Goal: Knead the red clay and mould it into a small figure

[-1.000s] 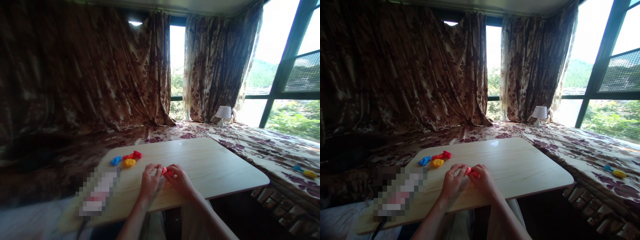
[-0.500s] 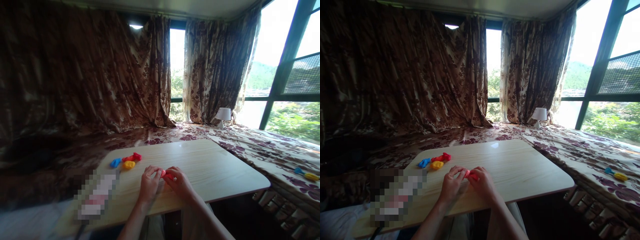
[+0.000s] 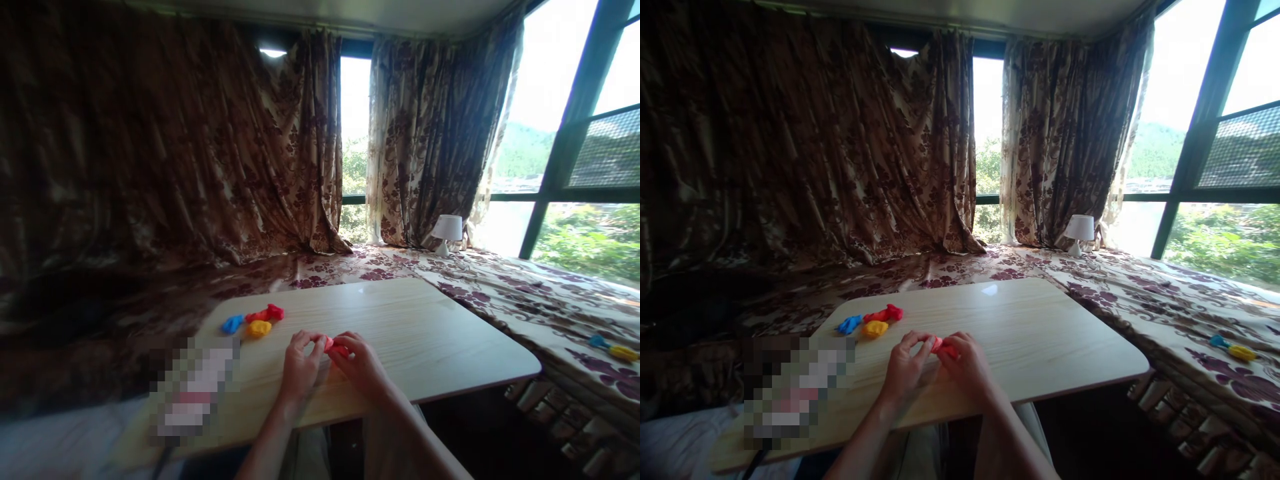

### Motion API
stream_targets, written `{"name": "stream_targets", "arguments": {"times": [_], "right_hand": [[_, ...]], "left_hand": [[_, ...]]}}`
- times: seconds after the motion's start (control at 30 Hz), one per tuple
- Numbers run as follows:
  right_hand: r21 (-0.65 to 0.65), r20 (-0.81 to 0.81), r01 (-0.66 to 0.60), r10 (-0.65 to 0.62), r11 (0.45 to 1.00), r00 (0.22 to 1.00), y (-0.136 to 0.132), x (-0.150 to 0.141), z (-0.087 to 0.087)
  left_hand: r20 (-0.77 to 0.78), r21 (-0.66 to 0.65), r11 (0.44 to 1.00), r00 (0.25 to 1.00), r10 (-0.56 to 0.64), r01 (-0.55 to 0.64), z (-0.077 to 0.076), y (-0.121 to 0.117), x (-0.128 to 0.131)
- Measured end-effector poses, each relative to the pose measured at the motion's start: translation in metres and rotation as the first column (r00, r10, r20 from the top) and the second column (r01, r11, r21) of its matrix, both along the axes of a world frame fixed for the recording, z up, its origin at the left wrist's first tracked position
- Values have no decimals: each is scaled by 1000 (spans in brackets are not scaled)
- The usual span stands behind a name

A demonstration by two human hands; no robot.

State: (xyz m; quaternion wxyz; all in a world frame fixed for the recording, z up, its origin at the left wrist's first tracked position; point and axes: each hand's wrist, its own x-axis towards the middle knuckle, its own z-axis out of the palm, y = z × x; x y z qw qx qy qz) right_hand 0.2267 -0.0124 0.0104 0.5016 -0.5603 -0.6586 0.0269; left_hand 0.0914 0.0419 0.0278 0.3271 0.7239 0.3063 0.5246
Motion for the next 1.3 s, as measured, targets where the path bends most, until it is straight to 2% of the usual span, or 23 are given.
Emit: {"name": "stream_targets", "arguments": {"times": [0.3,0.63,0.8,0.9,1.1,1.3], "right_hand": [[-23,-83,14,-16,1000,996,1,0,2],[-7,-98,-19,18,1000,995,1,0,1],[9,-356,-37,38,999,934,5,4,1],[32,-457,-1,16,999,889,8,7,0],[11,-453,-74,71,997,889,10,6,-3],[-11,-412,-149,131,989,902,2,2,2]], "left_hand": [[35,-17,1000,999,-4,5,2,2,-2],[-20,28,1000,1000,5,-4,0,1,0],[33,-13,1000,999,7,-7,-2,4,-1],[-25,15,1000,1000,-18,19,-5,5,0],[-136,160,986,990,-25,46,-13,6,5],[-120,90,993,991,-59,70,-14,5,8]]}}
